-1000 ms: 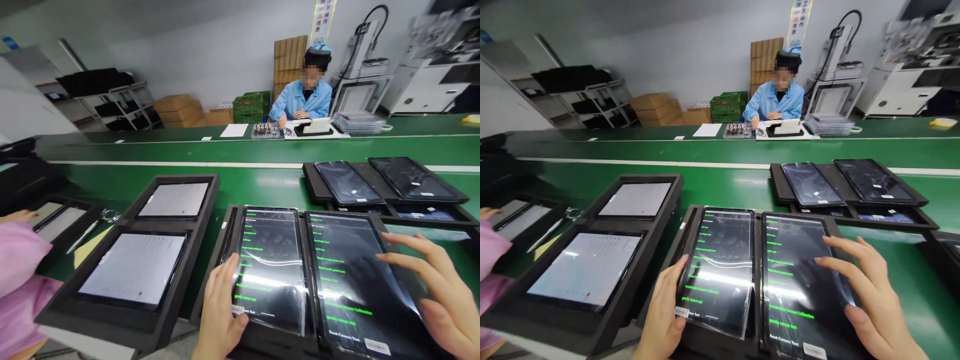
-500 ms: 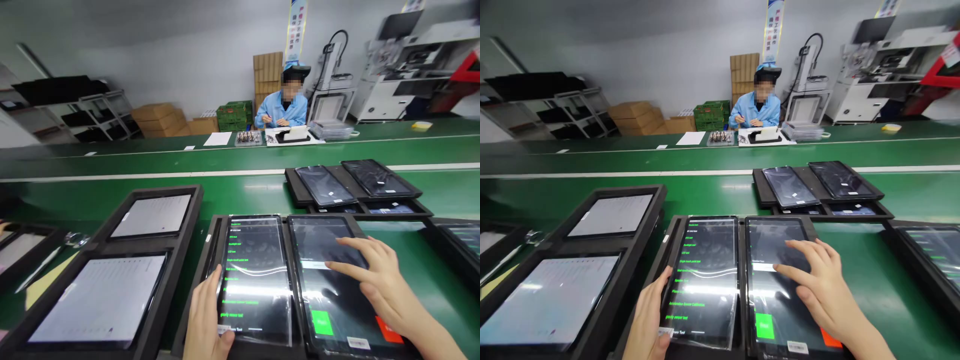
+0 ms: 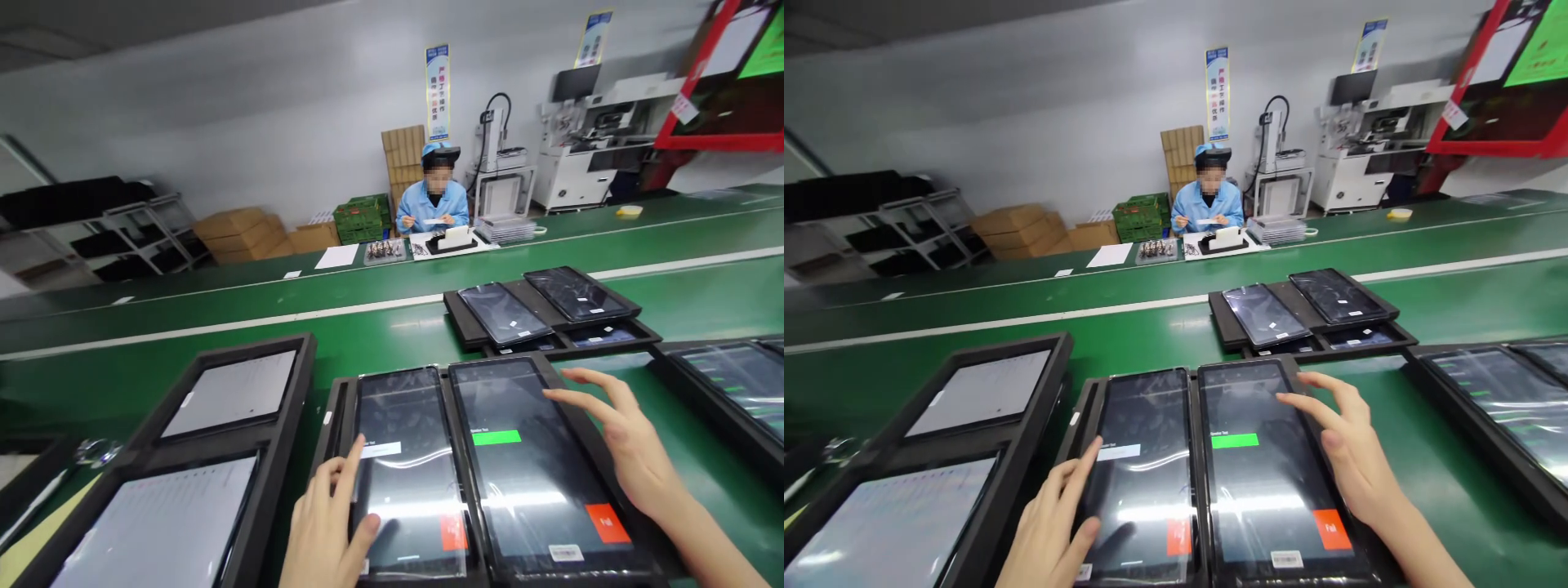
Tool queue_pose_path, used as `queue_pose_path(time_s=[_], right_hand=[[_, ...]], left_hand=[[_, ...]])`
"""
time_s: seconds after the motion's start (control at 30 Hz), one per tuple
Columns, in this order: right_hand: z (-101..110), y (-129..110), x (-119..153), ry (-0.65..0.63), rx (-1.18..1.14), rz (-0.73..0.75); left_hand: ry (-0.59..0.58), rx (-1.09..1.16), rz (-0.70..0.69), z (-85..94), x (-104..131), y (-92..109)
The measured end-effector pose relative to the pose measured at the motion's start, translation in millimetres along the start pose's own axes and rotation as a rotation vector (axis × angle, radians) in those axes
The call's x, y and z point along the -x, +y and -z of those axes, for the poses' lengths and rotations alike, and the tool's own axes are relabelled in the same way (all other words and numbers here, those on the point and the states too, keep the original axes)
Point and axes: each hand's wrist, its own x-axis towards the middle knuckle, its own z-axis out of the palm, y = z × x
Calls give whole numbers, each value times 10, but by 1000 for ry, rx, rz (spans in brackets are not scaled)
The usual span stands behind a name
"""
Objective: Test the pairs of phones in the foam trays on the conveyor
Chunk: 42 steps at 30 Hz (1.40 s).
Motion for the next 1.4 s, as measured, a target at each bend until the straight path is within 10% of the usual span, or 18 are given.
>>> queue_pose_path(time_s=[0.17,0.27,0.53,1.1,1.4], right_hand=[[214,308,98,-100,89,10],[181,497,-65,-196,101,12],[-458,424,-812,-319,366,90],[-177,338,-814,-491,199,122],[-262,477,-835,-319,150,-45]], left_hand=[[-52,-38,-99,451,204,-172],[-147,-77,-228,624,-60,-71],[-532,-84,-497,37,-1604,587],[-525,21,-755,140,-1615,478],[-329,-28,-488,85,-1857,362]])
